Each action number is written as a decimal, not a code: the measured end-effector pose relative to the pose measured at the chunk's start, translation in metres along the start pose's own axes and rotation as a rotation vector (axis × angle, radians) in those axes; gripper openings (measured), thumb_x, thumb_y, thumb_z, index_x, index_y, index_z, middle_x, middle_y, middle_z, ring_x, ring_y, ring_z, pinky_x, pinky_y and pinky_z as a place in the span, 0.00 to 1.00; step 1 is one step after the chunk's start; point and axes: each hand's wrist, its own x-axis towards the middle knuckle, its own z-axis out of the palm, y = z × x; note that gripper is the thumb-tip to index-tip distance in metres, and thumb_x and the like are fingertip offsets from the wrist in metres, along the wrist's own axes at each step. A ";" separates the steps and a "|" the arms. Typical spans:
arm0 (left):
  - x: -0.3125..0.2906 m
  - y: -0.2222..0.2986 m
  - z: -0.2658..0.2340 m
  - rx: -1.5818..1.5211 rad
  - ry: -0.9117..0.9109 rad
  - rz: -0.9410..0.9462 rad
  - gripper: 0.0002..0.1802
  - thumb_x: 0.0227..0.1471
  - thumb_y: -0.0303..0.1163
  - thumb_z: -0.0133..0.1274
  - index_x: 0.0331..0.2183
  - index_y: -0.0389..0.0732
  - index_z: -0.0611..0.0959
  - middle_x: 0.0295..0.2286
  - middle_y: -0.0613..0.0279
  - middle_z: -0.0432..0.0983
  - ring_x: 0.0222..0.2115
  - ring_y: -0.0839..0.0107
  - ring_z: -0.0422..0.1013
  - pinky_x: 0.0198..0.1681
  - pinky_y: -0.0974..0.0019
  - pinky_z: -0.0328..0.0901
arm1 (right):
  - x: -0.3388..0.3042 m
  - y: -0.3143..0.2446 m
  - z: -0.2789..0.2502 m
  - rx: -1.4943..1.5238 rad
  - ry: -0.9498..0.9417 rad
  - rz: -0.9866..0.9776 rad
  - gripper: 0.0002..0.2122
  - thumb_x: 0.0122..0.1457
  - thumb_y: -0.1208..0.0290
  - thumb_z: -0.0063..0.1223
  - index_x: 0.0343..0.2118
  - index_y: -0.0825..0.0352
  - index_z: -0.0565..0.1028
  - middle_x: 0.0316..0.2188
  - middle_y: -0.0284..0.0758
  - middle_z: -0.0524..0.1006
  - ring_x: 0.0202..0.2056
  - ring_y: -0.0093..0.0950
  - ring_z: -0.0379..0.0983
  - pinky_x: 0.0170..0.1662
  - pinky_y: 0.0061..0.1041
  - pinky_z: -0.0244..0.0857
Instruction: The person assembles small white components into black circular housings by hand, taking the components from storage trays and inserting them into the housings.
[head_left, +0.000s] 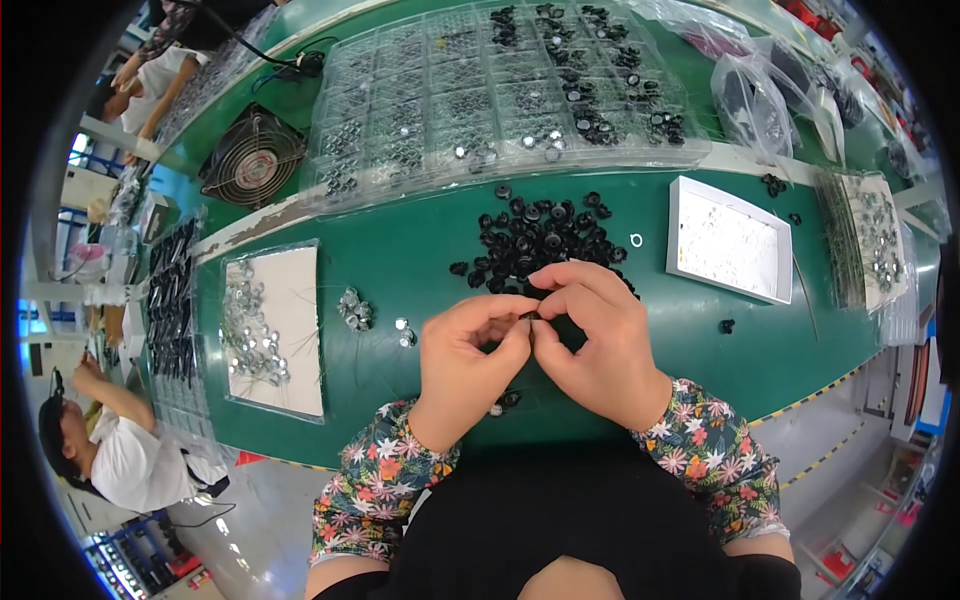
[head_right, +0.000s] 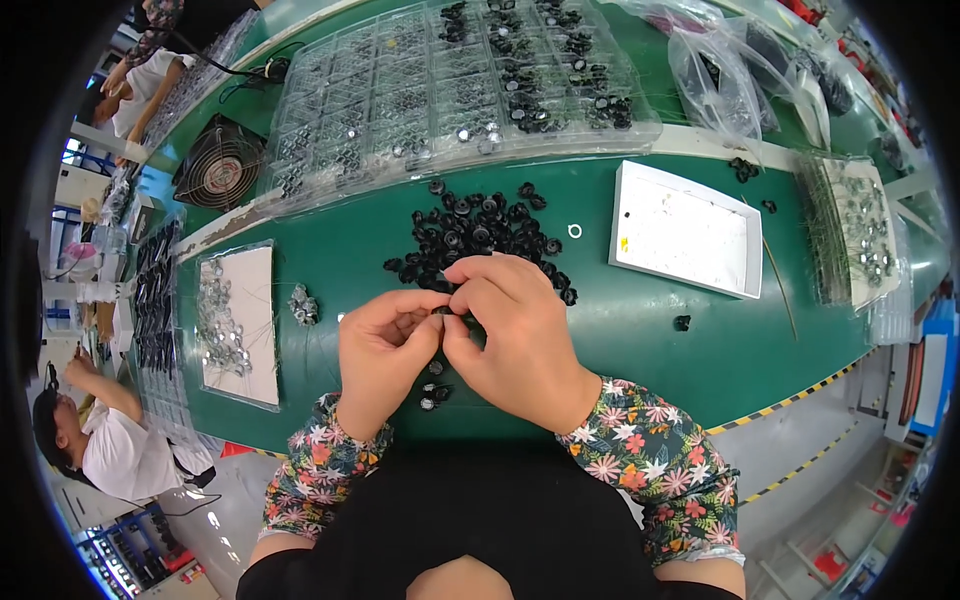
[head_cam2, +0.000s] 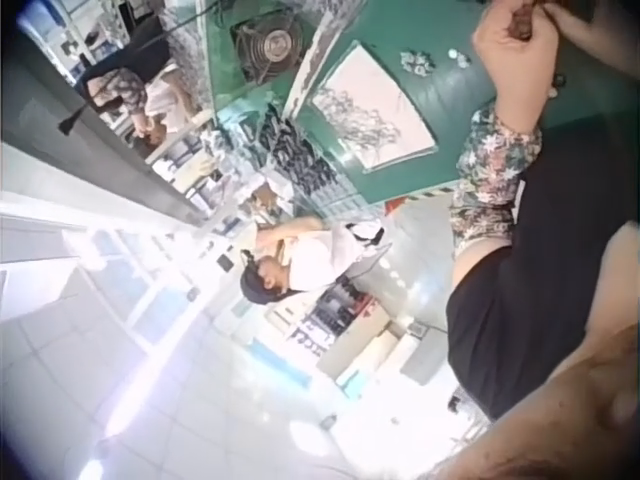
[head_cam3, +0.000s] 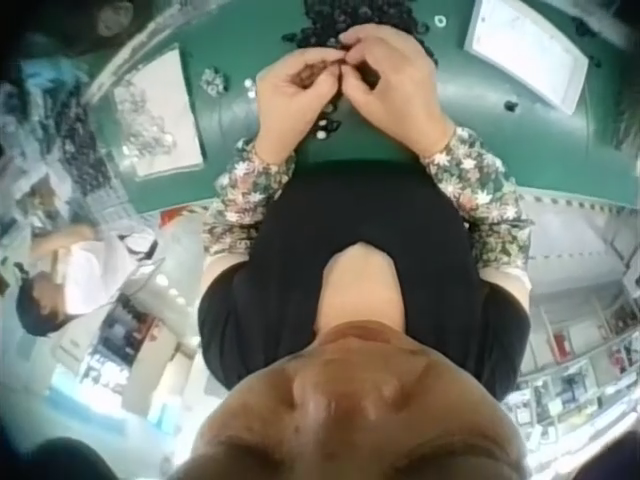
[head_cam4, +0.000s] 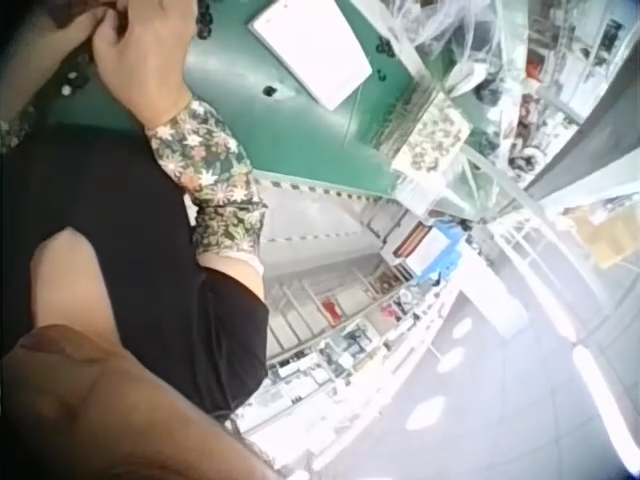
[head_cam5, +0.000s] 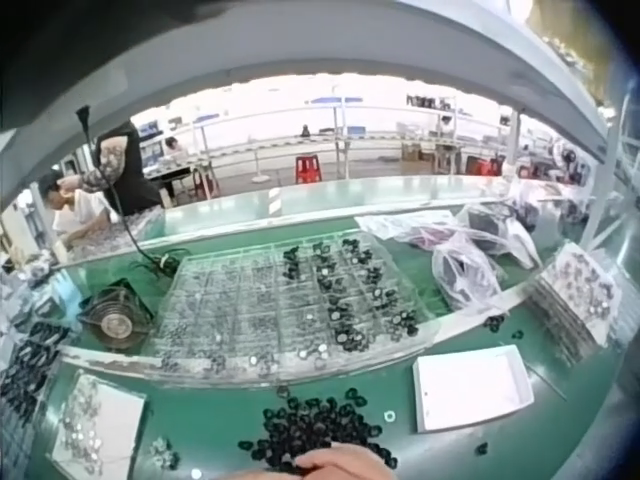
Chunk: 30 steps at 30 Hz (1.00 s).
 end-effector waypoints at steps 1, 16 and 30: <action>-0.001 0.000 0.000 -0.031 -0.003 0.000 0.09 0.48 0.17 0.53 0.34 0.33 0.82 0.28 0.62 0.79 0.28 0.79 0.75 0.32 0.77 0.70 | 0.000 -0.002 -0.001 -0.027 0.007 -0.031 0.08 0.39 0.80 0.59 0.22 0.68 0.71 0.34 0.37 0.76 0.35 0.38 0.73 0.44 0.38 0.68; 0.004 0.003 -0.005 0.046 -0.100 0.101 0.15 0.47 0.17 0.53 0.40 0.36 0.82 0.31 0.62 0.79 0.30 0.79 0.74 0.35 0.75 0.70 | 0.003 0.002 -0.007 0.148 -0.046 0.151 0.06 0.43 0.80 0.59 0.24 0.69 0.73 0.40 0.41 0.76 0.38 0.39 0.75 0.39 0.31 0.71; 0.009 0.006 -0.018 -0.035 -0.181 0.155 0.17 0.47 0.15 0.55 0.42 0.34 0.80 0.39 0.59 0.71 0.32 0.77 0.70 0.36 0.75 0.67 | 0.003 -0.001 -0.022 -0.016 -0.150 -0.042 0.06 0.51 0.75 0.57 0.33 0.67 0.77 0.20 0.35 0.76 0.24 0.34 0.73 0.41 0.33 0.67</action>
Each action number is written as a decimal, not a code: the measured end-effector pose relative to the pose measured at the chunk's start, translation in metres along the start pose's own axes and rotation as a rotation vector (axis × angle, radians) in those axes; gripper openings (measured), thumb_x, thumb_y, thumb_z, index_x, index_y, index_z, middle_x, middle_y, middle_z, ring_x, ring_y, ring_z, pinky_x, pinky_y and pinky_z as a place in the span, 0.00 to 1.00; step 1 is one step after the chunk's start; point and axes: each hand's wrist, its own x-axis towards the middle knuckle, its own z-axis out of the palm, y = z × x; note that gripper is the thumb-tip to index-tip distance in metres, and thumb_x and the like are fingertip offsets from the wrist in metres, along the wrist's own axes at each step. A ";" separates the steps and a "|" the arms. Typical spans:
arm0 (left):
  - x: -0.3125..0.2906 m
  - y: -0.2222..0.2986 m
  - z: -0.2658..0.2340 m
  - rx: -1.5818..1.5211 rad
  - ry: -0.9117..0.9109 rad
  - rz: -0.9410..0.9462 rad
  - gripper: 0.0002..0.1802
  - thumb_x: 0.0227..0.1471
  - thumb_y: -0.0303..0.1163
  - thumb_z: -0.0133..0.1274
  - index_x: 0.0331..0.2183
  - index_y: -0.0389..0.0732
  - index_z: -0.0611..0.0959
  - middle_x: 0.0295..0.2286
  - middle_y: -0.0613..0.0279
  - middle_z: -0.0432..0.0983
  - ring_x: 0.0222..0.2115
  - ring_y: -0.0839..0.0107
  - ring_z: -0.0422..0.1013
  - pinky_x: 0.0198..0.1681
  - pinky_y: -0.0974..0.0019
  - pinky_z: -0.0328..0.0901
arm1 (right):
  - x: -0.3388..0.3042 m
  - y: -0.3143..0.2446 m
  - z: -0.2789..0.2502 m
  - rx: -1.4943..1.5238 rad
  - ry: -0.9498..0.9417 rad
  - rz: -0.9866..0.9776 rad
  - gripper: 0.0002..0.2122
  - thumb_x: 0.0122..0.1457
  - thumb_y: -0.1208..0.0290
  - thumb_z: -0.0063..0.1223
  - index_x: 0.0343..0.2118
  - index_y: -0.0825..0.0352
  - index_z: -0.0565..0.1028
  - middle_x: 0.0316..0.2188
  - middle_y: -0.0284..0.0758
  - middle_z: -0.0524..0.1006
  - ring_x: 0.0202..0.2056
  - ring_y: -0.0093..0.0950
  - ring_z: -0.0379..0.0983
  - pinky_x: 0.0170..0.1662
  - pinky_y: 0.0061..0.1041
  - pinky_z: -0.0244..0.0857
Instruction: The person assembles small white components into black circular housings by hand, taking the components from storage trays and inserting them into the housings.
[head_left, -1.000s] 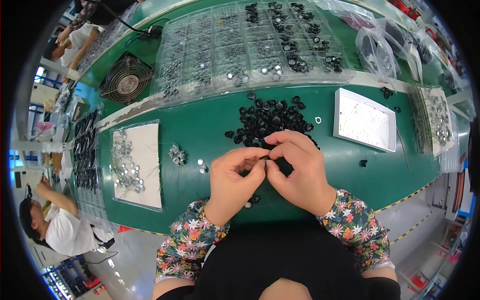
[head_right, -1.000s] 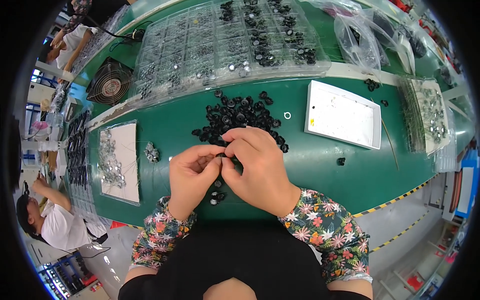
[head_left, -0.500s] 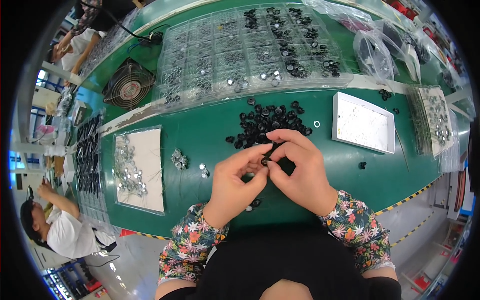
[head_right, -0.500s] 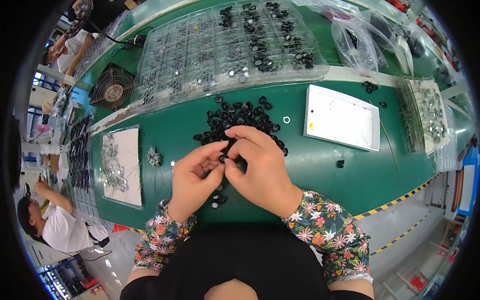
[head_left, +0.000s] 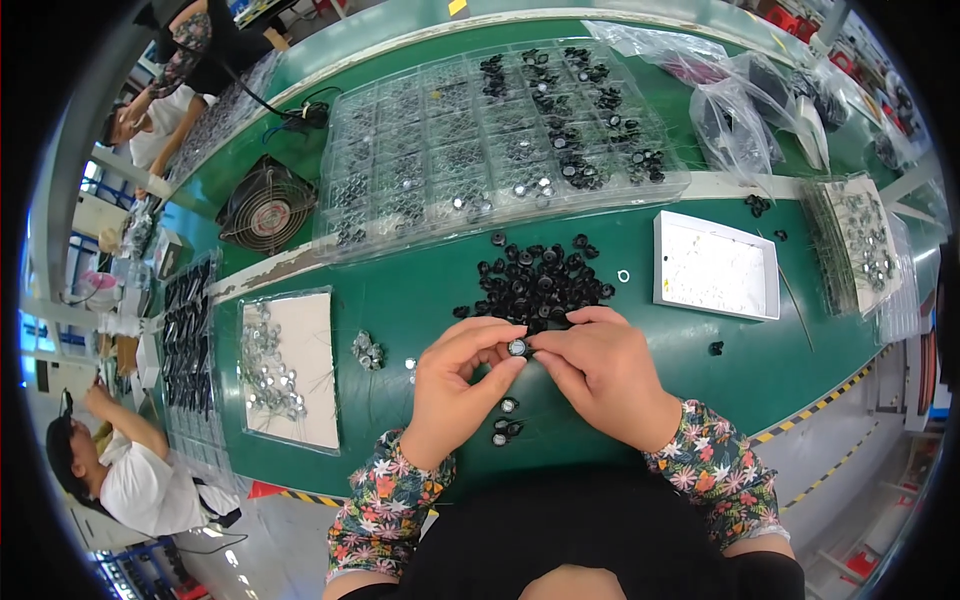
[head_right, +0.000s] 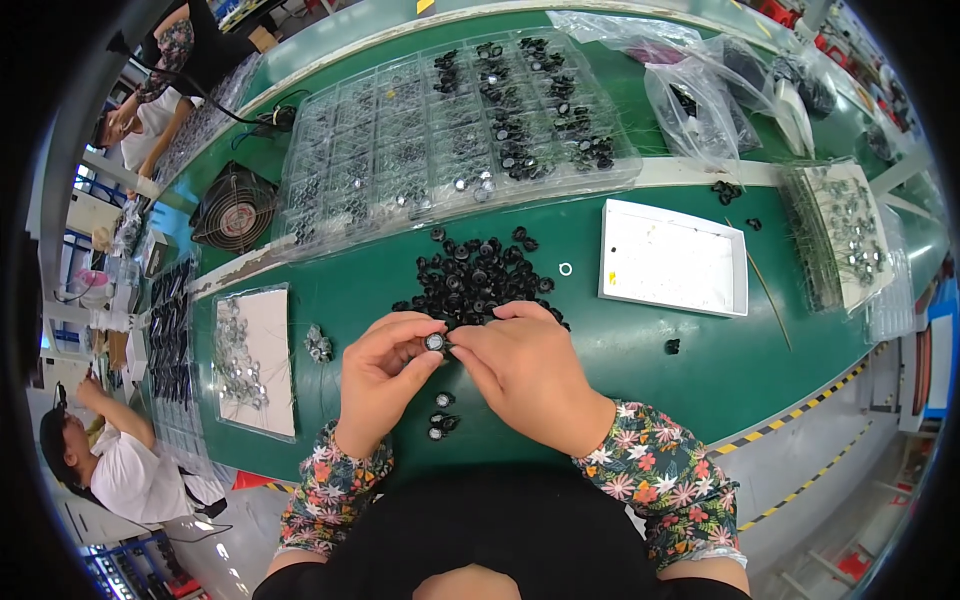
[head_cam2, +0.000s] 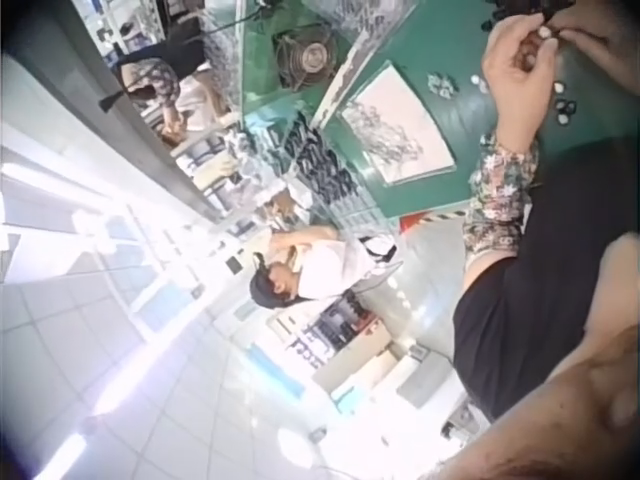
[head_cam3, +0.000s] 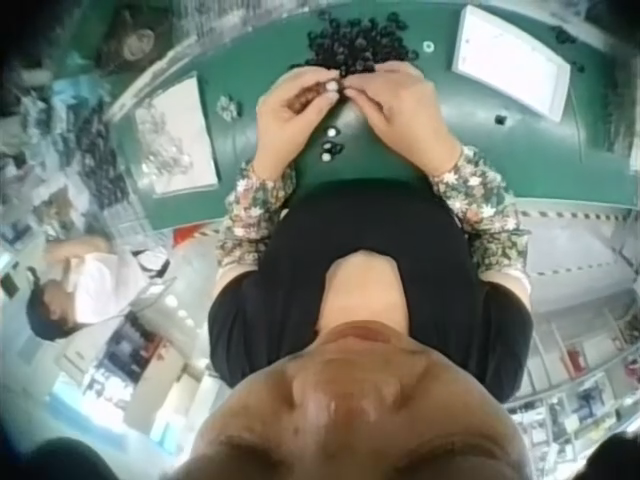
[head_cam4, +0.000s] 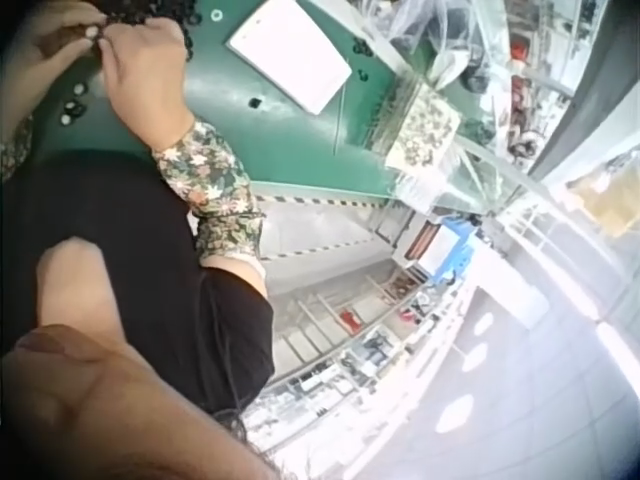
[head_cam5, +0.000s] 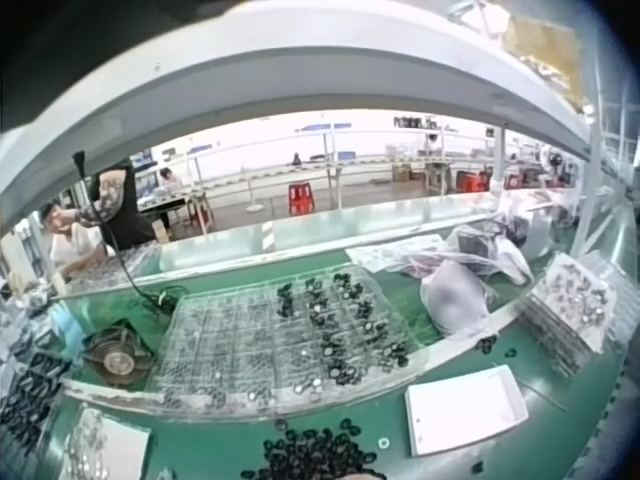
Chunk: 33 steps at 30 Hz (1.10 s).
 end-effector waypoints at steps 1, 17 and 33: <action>0.000 0.000 0.000 0.002 -0.001 0.002 0.17 0.47 0.15 0.55 0.42 0.34 0.80 0.39 0.59 0.71 0.32 0.77 0.70 0.36 0.75 0.67 | 0.000 -0.002 -0.001 -0.036 -0.022 -0.002 0.06 0.51 0.76 0.57 0.33 0.66 0.77 0.18 0.34 0.74 0.22 0.33 0.72 0.43 0.34 0.66; -0.006 0.001 -0.012 -0.193 0.079 0.062 0.11 0.51 0.16 0.53 0.39 0.33 0.82 0.40 0.54 0.74 0.37 0.72 0.73 0.39 0.73 0.69 | -0.005 -0.008 -0.017 -0.227 -0.059 -0.100 0.07 0.48 0.78 0.58 0.32 0.65 0.76 0.17 0.31 0.73 0.21 0.29 0.71 0.48 0.36 0.64; -0.026 -0.004 -0.006 0.608 -0.152 0.132 0.11 0.42 0.22 0.58 0.34 0.38 0.82 0.32 0.57 0.77 0.34 0.58 0.71 0.40 0.61 0.66 | -0.046 -0.027 -0.019 -0.165 -0.300 -0.049 0.20 0.42 0.66 0.66 0.38 0.68 0.74 0.38 0.36 0.73 0.38 0.34 0.70 0.42 0.32 0.62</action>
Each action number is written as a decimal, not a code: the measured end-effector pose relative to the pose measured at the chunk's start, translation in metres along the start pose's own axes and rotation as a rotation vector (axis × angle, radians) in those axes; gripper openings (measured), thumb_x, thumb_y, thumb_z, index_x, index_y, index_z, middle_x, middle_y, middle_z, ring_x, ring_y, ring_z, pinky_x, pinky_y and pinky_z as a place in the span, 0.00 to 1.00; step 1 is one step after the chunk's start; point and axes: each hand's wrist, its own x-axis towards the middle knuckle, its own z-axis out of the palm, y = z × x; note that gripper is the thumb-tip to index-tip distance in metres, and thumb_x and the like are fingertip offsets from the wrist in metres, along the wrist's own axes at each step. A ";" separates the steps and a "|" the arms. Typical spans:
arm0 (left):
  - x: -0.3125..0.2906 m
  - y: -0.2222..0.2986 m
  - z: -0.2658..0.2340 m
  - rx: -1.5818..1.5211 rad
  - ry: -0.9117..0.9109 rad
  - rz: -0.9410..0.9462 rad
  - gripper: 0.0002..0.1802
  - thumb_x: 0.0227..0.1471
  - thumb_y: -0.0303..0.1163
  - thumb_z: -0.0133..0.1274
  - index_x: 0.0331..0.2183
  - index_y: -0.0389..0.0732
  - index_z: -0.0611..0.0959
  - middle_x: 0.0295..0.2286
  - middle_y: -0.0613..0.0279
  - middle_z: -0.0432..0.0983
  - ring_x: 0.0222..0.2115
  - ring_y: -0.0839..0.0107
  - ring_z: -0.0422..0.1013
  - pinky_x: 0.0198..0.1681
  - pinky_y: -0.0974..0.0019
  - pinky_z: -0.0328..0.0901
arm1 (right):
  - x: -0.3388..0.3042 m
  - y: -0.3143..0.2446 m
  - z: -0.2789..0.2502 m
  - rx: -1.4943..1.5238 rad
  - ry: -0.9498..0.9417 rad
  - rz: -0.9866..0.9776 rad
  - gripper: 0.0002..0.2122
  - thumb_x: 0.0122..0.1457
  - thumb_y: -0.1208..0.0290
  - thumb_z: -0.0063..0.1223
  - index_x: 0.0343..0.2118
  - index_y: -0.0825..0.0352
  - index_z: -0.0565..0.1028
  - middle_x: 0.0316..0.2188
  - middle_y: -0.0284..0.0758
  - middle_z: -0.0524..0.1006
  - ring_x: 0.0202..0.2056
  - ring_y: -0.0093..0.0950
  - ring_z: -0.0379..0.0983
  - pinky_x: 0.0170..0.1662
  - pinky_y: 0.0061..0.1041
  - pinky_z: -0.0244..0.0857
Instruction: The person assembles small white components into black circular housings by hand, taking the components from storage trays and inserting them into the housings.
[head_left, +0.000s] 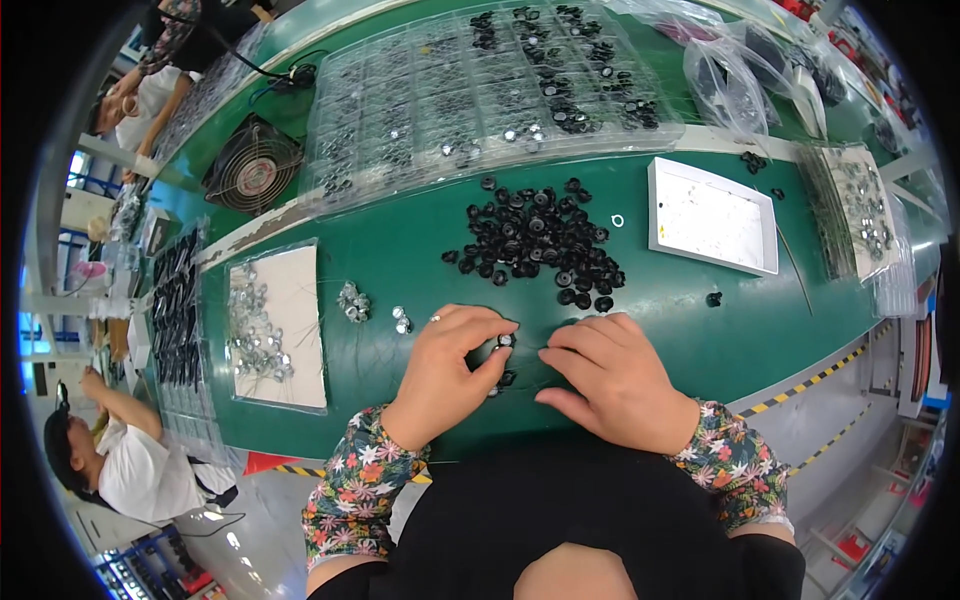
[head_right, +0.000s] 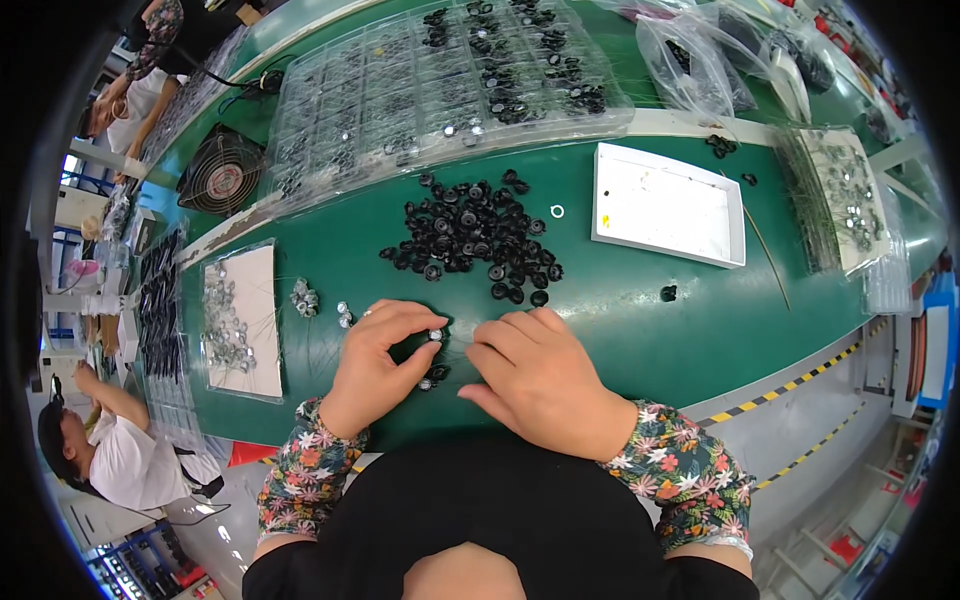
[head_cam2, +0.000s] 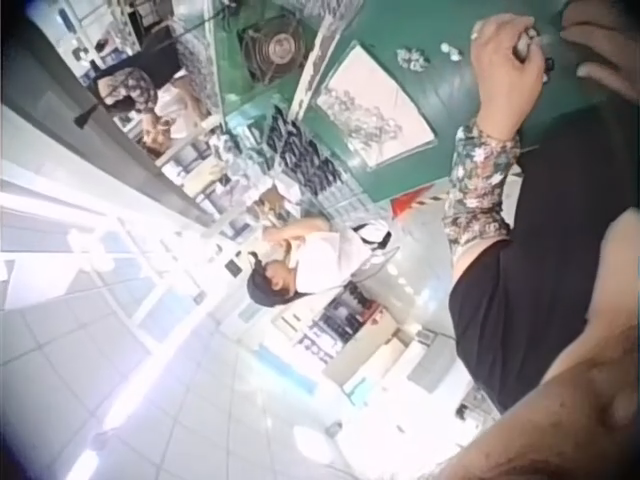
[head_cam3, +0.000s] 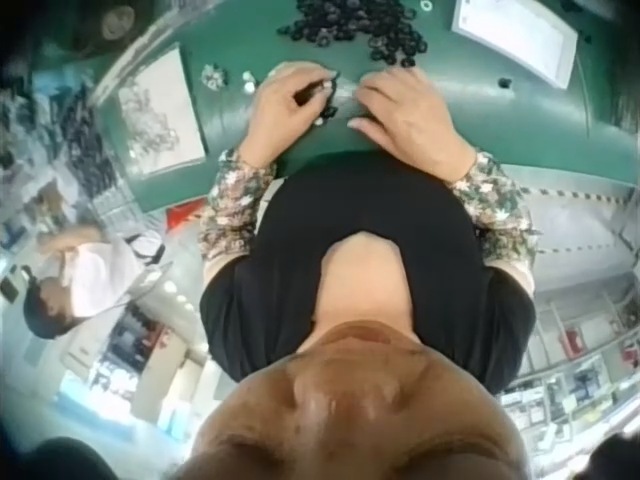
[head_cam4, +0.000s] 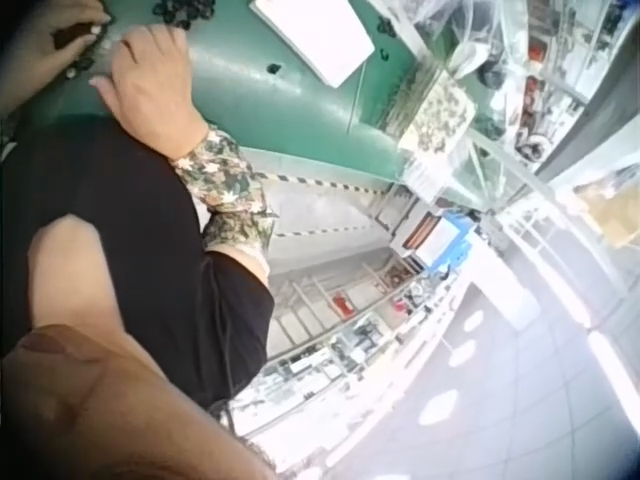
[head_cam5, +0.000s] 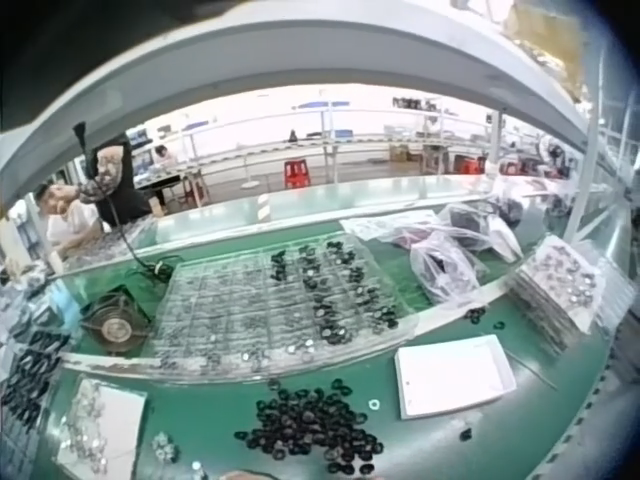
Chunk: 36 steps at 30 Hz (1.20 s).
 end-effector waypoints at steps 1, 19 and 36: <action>0.000 0.001 -0.001 0.003 -0.022 0.004 0.11 0.41 0.22 0.57 0.33 0.38 0.82 0.32 0.57 0.76 0.35 0.58 0.71 0.40 0.61 0.66 | 0.001 -0.001 0.000 -0.001 0.001 0.000 0.20 0.42 0.66 0.66 0.38 0.68 0.74 0.38 0.36 0.73 0.38 0.34 0.70 0.42 0.32 0.62; -0.009 0.009 -0.008 0.148 -0.160 0.068 0.18 0.36 0.26 0.62 0.36 0.41 0.80 0.37 0.62 0.73 0.41 0.60 0.67 0.42 0.59 0.64 | 0.009 -0.005 0.014 -0.070 -0.043 0.067 0.22 0.38 0.67 0.66 0.38 0.68 0.72 0.33 0.34 0.69 0.37 0.32 0.65 0.39 0.30 0.57; -0.015 0.016 -0.016 0.181 -0.230 0.114 0.20 0.36 0.26 0.61 0.37 0.43 0.79 0.41 0.62 0.71 0.46 0.59 0.66 0.44 0.57 0.62 | 0.010 -0.002 0.023 -0.140 -0.108 0.006 0.15 0.41 0.72 0.63 0.33 0.66 0.73 0.28 0.33 0.69 0.33 0.31 0.66 0.38 0.30 0.59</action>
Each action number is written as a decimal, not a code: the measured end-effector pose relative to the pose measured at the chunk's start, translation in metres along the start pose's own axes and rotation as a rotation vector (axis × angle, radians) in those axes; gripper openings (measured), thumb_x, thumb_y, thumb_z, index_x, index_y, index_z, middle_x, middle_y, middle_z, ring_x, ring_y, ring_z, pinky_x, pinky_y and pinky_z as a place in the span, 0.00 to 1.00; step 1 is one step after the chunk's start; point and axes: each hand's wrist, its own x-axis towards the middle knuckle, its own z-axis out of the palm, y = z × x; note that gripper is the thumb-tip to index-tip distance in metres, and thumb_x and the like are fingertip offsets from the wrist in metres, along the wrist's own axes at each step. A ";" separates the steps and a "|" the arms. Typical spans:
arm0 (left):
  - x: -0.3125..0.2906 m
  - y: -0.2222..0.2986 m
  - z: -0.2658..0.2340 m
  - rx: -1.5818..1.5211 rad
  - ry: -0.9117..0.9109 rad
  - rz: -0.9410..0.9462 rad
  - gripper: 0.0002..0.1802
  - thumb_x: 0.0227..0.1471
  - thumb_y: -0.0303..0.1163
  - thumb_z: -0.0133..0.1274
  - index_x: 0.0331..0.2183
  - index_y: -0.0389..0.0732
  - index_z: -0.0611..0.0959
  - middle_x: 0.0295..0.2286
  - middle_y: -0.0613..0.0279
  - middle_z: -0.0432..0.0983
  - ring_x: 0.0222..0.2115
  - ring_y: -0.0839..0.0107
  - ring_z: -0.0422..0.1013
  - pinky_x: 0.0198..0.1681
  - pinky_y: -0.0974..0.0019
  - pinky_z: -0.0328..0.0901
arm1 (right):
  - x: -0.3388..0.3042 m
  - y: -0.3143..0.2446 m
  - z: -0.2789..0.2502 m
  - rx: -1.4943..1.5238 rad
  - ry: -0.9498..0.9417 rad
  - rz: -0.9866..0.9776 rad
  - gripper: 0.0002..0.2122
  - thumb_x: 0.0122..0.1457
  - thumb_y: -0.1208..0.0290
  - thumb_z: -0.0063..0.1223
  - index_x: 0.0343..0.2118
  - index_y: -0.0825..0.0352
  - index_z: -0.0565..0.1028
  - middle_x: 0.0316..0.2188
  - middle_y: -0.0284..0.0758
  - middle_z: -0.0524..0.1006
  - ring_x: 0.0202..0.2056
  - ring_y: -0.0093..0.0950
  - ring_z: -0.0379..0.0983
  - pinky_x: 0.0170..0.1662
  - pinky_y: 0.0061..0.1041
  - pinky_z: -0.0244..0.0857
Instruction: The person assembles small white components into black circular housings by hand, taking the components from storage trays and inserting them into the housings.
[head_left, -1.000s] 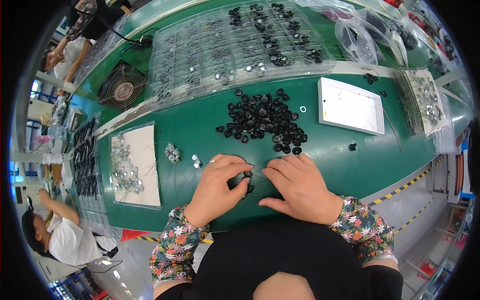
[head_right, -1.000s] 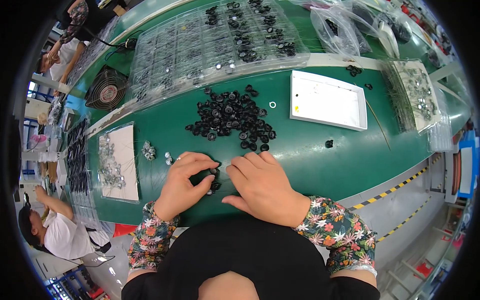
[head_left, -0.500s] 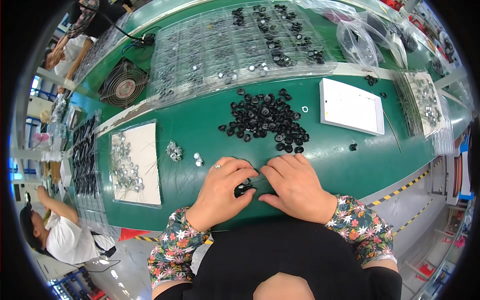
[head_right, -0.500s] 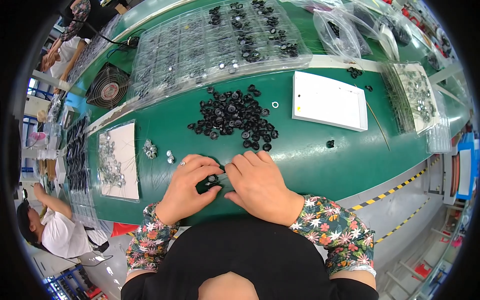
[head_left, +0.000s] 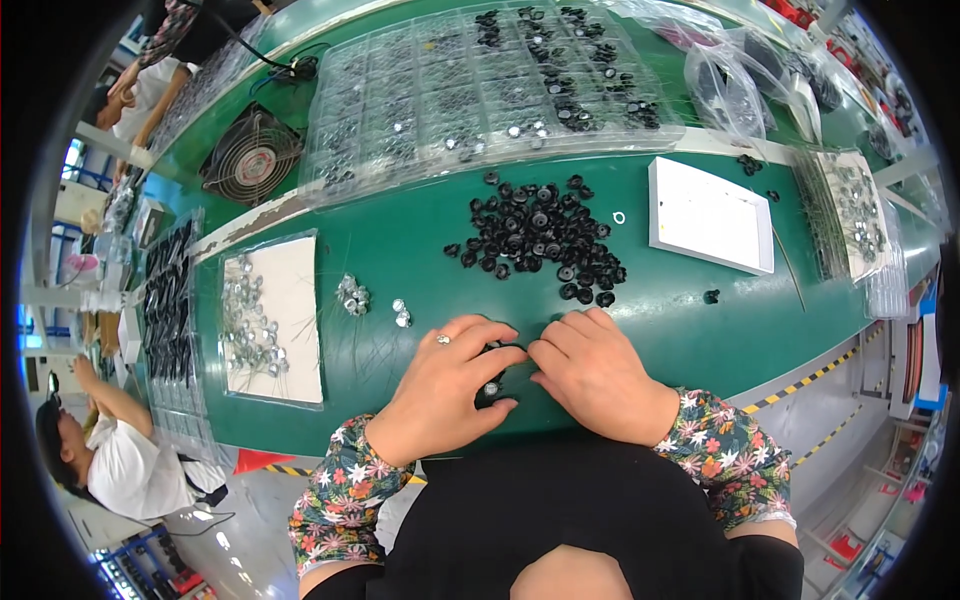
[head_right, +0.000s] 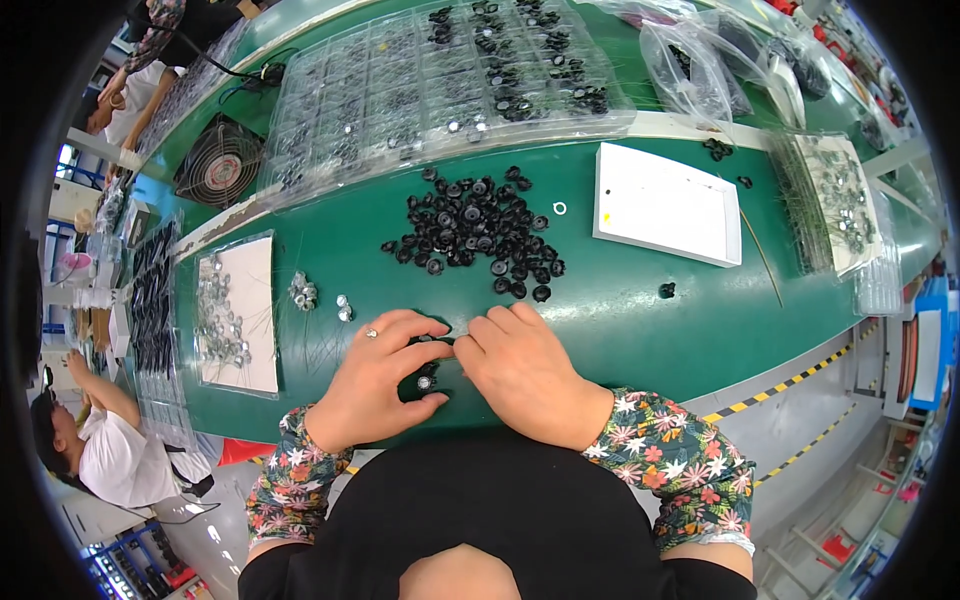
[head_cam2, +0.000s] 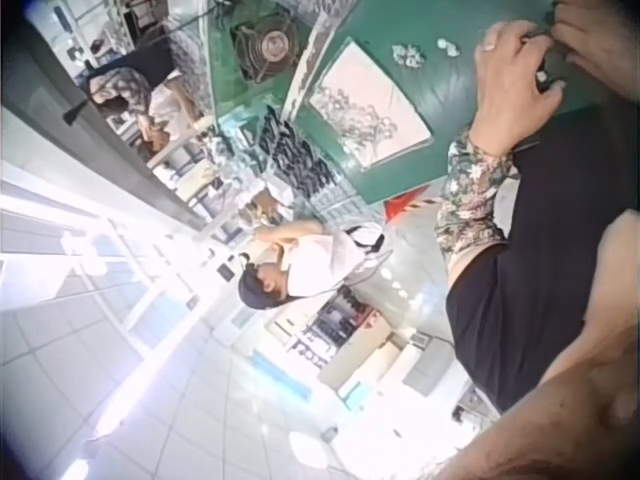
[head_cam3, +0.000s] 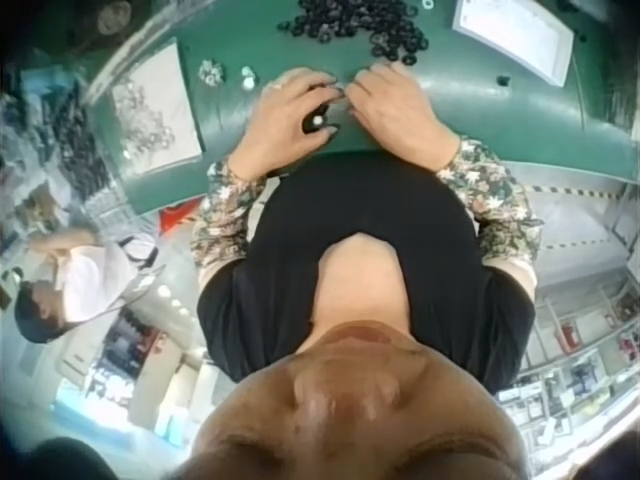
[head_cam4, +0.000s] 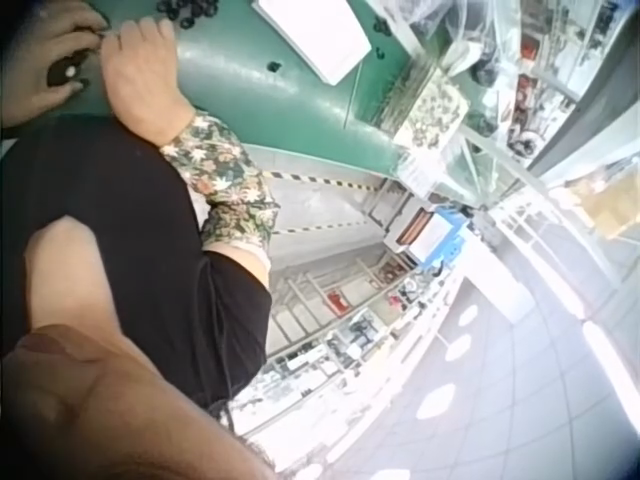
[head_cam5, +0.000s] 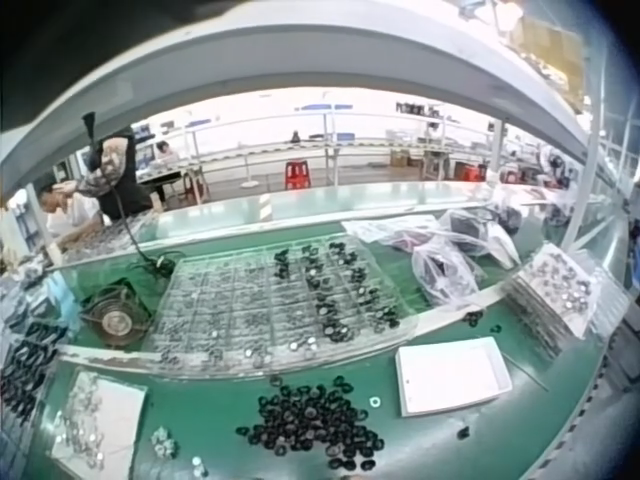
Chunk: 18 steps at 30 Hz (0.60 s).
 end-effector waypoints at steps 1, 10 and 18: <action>0.000 0.000 0.001 0.008 -0.019 0.004 0.21 0.35 0.26 0.62 0.38 0.43 0.79 0.42 0.62 0.71 0.47 0.59 0.65 0.45 0.57 0.61 | 0.000 0.000 0.001 0.002 -0.001 -0.002 0.15 0.41 0.72 0.63 0.33 0.66 0.73 0.28 0.33 0.69 0.33 0.31 0.66 0.38 0.30 0.59; 0.003 -0.006 0.010 0.060 0.003 0.007 0.17 0.35 0.26 0.62 0.33 0.41 0.79 0.36 0.63 0.71 0.43 0.59 0.66 0.44 0.59 0.63 | 0.000 -0.002 0.005 -0.104 0.010 -0.015 0.05 0.44 0.76 0.50 0.26 0.66 0.69 0.25 0.35 0.67 0.31 0.32 0.65 0.36 0.30 0.58; 0.011 -0.004 0.017 0.062 0.062 0.045 0.10 0.35 0.23 0.60 0.26 0.39 0.77 0.33 0.62 0.70 0.38 0.59 0.67 0.39 0.60 0.64 | 0.000 -0.002 0.000 -0.124 0.032 -0.055 0.04 0.46 0.75 0.47 0.27 0.66 0.70 0.24 0.34 0.67 0.30 0.30 0.64 0.36 0.27 0.57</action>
